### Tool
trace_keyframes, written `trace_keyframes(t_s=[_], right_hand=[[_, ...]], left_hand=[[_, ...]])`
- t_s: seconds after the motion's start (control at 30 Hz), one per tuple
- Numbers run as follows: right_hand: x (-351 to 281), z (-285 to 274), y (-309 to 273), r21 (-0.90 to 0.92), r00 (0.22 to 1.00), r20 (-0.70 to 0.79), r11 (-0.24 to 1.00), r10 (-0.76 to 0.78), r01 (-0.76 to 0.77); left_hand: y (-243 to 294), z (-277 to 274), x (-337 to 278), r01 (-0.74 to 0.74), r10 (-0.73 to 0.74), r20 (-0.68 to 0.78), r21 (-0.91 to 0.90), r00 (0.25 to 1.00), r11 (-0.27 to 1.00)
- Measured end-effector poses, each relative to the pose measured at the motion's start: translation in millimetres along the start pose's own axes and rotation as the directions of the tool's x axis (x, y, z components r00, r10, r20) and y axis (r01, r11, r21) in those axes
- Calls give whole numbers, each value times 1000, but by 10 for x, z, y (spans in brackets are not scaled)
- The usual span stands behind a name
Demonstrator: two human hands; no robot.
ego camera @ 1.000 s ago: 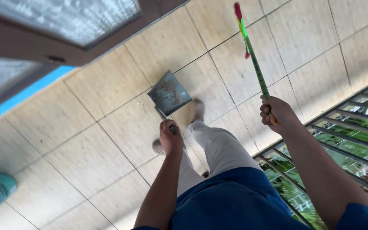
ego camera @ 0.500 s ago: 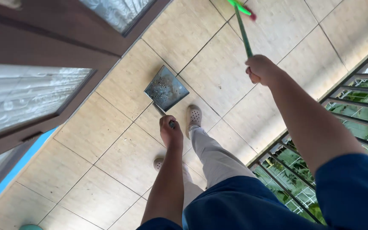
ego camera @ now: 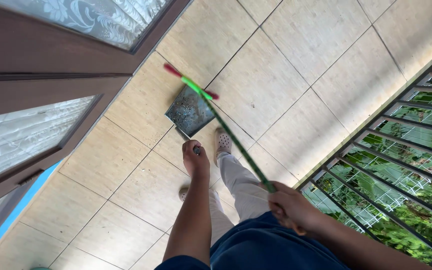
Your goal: Sweeping dirt and debris on a balcony using a broom and dustpan.
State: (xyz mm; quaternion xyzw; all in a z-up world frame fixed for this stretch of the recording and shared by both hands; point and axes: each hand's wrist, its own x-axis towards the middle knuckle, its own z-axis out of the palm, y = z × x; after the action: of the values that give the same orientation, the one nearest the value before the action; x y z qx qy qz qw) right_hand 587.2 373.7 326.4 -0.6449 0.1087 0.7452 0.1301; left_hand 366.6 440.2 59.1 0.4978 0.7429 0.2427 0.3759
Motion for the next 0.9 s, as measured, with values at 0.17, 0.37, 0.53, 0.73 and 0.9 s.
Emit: trace_keyframes(t_s=[0.17, 0.37, 0.53, 0.73, 0.9], right_hand=[[-24, -336, -614, -691, 904, -143, 694, -403, 201], [1570, -1168, -2082, -725, 703, -294, 630, -648, 278], [2491, -1158, -2834, -736, 689, -200, 571, -697, 363], [2233, -306, -1345, -817, 917, -43, 543, -398, 197], [1047, 257, 229, -840, 956, -83, 536, -281, 85]], left_hand=[[-110, -42, -42, 37, -37, -6, 51, 999, 998], [-36, -275, -207, 110, -110, -3, 51, 994, 993], [-119, -637, -500, 141, -139, -66, 26, 988, 990], [-798, -654, -590, 200, -197, -149, 5, 969, 980], [-1005, -741, -668, 228, -226, -203, -15, 953, 974]])
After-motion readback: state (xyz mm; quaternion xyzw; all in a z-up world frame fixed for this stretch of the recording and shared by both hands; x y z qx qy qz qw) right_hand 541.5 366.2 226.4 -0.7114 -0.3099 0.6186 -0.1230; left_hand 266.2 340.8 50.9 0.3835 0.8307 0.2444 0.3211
